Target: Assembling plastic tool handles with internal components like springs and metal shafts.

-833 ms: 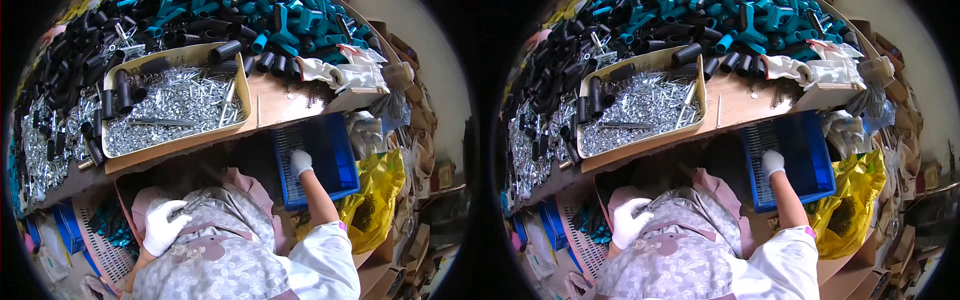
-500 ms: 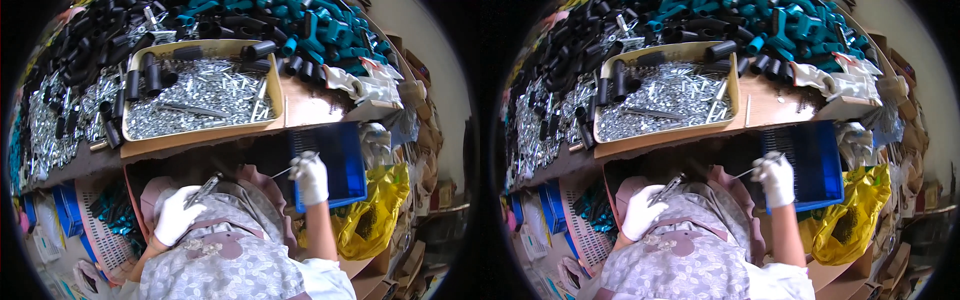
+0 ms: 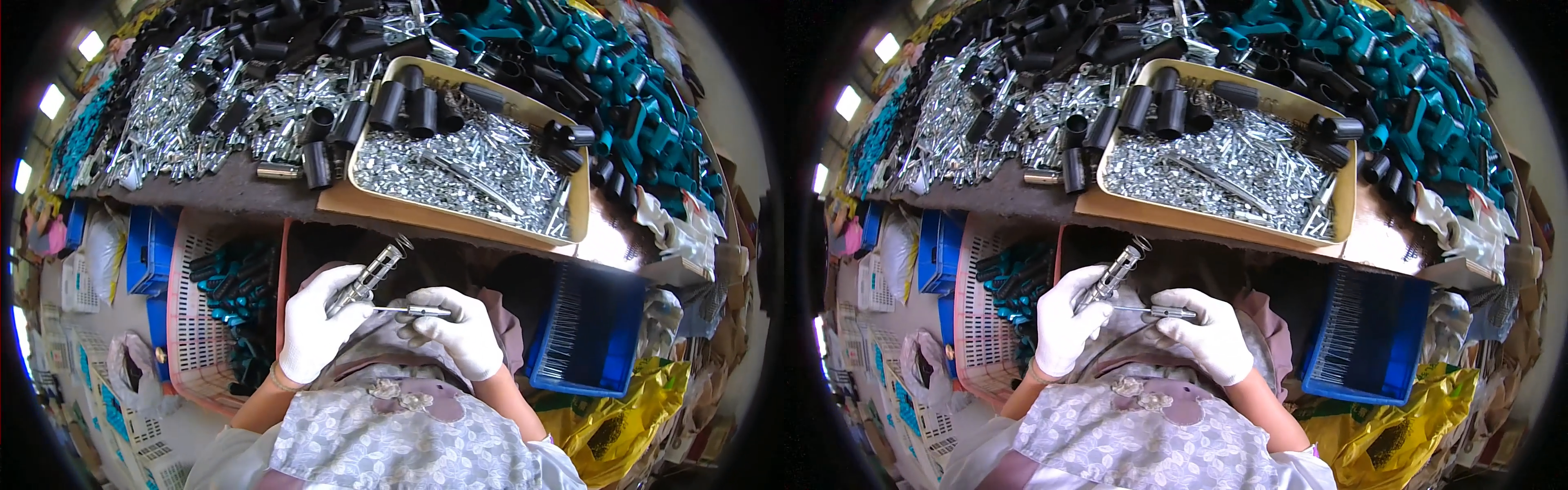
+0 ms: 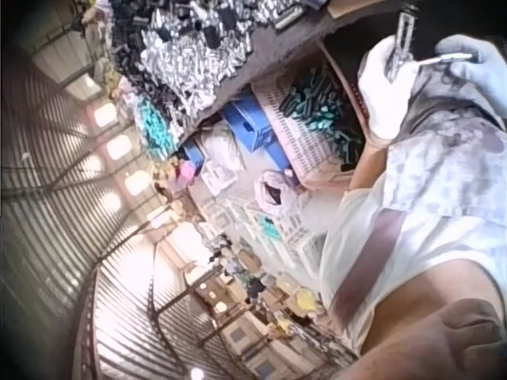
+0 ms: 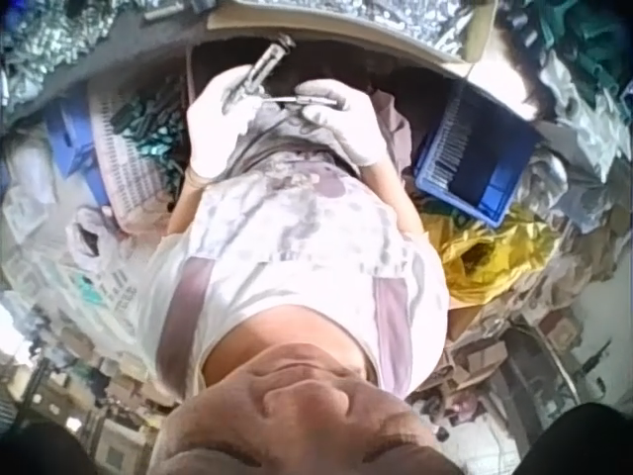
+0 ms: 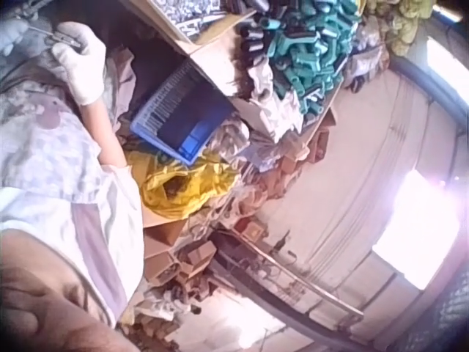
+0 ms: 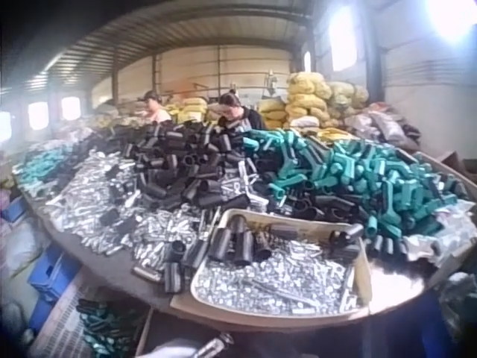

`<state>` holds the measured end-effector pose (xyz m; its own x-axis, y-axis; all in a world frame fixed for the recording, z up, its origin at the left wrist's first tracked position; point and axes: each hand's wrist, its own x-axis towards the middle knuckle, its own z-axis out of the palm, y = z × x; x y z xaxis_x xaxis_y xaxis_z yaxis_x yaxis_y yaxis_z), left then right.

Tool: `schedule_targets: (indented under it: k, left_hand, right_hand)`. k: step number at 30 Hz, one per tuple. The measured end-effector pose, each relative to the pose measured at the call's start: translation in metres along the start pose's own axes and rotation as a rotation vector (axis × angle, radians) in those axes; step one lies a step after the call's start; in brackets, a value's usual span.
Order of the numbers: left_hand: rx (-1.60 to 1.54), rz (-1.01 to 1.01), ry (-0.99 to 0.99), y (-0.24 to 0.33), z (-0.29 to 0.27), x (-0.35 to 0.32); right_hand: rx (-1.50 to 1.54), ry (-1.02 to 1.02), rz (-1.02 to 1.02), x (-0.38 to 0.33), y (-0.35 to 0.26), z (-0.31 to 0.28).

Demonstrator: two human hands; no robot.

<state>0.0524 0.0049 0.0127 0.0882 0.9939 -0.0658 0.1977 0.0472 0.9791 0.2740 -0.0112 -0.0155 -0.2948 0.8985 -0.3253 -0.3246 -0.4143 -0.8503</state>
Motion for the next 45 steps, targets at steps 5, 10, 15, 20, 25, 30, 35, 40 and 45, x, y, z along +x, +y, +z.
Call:
schedule_targets:
  k: [5, 10, 15, 20, 25, 30, 35, 40, 45]
  left_hand:
    - [-0.008, -0.042, -0.045, -0.001, -0.004, -0.001]
    - [0.001, 0.031, -0.085, -0.007, 0.0, 0.001]
    - [0.216, 0.244, -0.148, -0.004, -0.012, 0.001]
    - [0.33, 0.377, -0.226, -0.007, -0.015, -0.002]
    - [0.348, 0.433, -0.27, -0.003, -0.008, -0.004]
    - [0.313, 0.49, -0.248, 0.002, 0.001, -0.005]
    - [0.327, 0.543, -0.319, -0.004, -0.006, -0.001]
    - [0.289, 0.566, -0.313, -0.005, -0.004, 0.001]
    - [0.285, 0.539, -0.33, -0.005, -0.002, 0.001]
  right_hand:
    - [-0.058, 0.064, 0.054, -0.006, -0.001, 0.007]
    - [-0.426, 0.248, -0.316, -0.004, 0.003, 0.011]
    - [-0.371, 0.511, -0.263, -0.021, -0.018, -0.037]
    - [-0.373, 0.487, -0.284, -0.044, -0.048, -0.046]
    - [-0.587, 0.284, -0.214, -0.037, -0.057, -0.03]
    - [-0.562, 0.17, -0.16, -0.031, -0.048, -0.019]
    - [-0.614, 0.108, -0.095, -0.033, -0.057, -0.02]
    - [-0.682, 0.095, -0.078, -0.034, -0.07, -0.019]
    - [-0.635, 0.124, -0.093, -0.034, -0.063, -0.016]
